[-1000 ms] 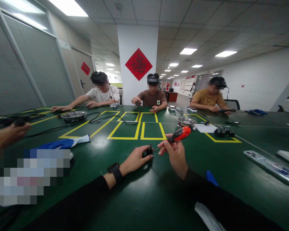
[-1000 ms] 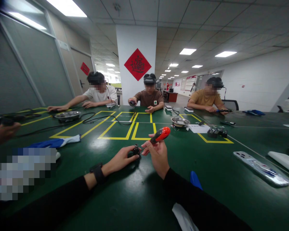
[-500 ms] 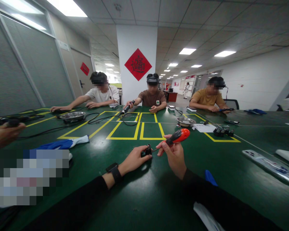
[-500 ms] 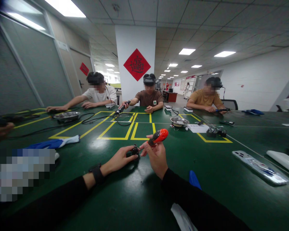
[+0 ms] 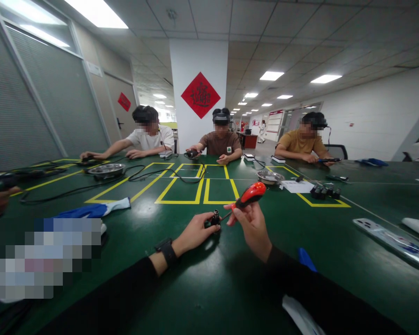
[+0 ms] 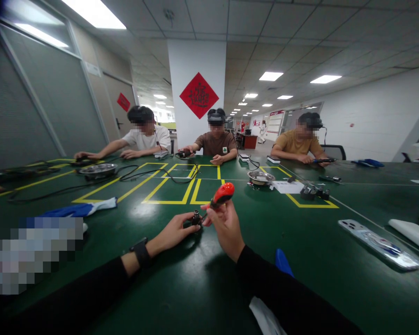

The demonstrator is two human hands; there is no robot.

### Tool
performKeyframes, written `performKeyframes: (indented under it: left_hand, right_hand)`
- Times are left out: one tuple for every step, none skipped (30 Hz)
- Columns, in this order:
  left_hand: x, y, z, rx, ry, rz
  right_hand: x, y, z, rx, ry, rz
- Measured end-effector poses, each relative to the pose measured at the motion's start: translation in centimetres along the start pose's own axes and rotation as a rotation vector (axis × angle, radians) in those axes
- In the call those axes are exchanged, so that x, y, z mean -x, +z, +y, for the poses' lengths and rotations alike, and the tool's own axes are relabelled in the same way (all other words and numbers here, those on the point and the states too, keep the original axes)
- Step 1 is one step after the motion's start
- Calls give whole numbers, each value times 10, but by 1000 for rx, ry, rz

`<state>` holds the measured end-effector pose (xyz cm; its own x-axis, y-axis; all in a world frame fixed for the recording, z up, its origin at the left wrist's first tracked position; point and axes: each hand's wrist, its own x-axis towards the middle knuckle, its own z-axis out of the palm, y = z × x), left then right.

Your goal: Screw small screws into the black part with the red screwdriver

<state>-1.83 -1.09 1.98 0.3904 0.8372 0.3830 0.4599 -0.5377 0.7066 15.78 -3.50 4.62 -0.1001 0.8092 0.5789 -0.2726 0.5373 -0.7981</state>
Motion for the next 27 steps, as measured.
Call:
performKeyframes:
  left_hand:
    - [0,0,-1,0,0,2]
    - [0,0,-1,-3,-1,5]
    - [0,0,-2,-6,-2,7]
    - [0,0,-1,-10,-2,7]
    - [0,0,-1,-14,-2,6]
    - [0,0,0,-19,-2,5]
    - [0,0,1,-24,-3,4]
    - [0,0,2,-30,-3,1]
    - [0,-1,3,-35,-4,-2]
    - [0,-1,4,-38,-5,-3]
    - [0,-1,5,-40,-4,-3]
    - [0,-1,6,-40,-1,-5]
    - [0,-1,6,-40,0,-5]
    - [0,-1,6,-39,1,-5]
    - [0,-1,7,-41,1,-5]
    - [1,-1,7,-43,0,-5]
    - [1,-1,7,-45,-1,-5]
    - [1,-1,8,-46,-2,-5]
    - [1,-1,8,-46,-2,-5]
    - [1,-1,8,-44,0,-6]
    - [1,-1,9,-42,2,-7]
    - [2,-1,9,-42,3,-9]
    - [2,-1,9,-42,4,-11]
    - [2,-2,9,-44,5,-13]
    - [2,-2,8,-47,5,-14]
    - [2,-2,8,-49,5,-11]
    - [2,-2,7,-51,5,-9]
  right_hand:
    - [0,0,0,15,3,18]
    - [0,1,0,26,9,36]
    - [-1,1,1,31,14,54]
    - [-1,1,1,30,18,69]
    - [-1,0,1,22,19,82]
    - [-1,0,1,6,19,85]
    - [-1,0,1,-14,19,78]
    - [-1,-1,0,-36,21,63]
    - [-1,-1,-1,-55,25,41]
    - [-1,-1,-1,-66,30,18]
    - [-1,-1,-2,-69,35,-3]
    - [-1,-1,-3,-63,41,-19]
    - [-1,0,-3,-55,46,-27]
    - [-1,0,-3,-46,51,-31]
    - [-1,0,-2,-40,53,-29]
    - [-1,1,-1,-35,51,-20]
    - [-1,1,0,-29,47,-3]
    - [-1,1,1,-21,42,19]
    - [-1,1,1,-11,37,41]
    - [-1,1,1,0,34,62]
    - [-1,1,1,6,35,79]
    - [-1,1,1,4,36,88]
    - [-2,1,0,-9,37,87]
    - [-2,1,0,-31,36,78]
    - [-2,1,0,-55,34,65]
    - [-2,0,-1,-77,33,49]
    - [-1,0,-1,-92,34,33]
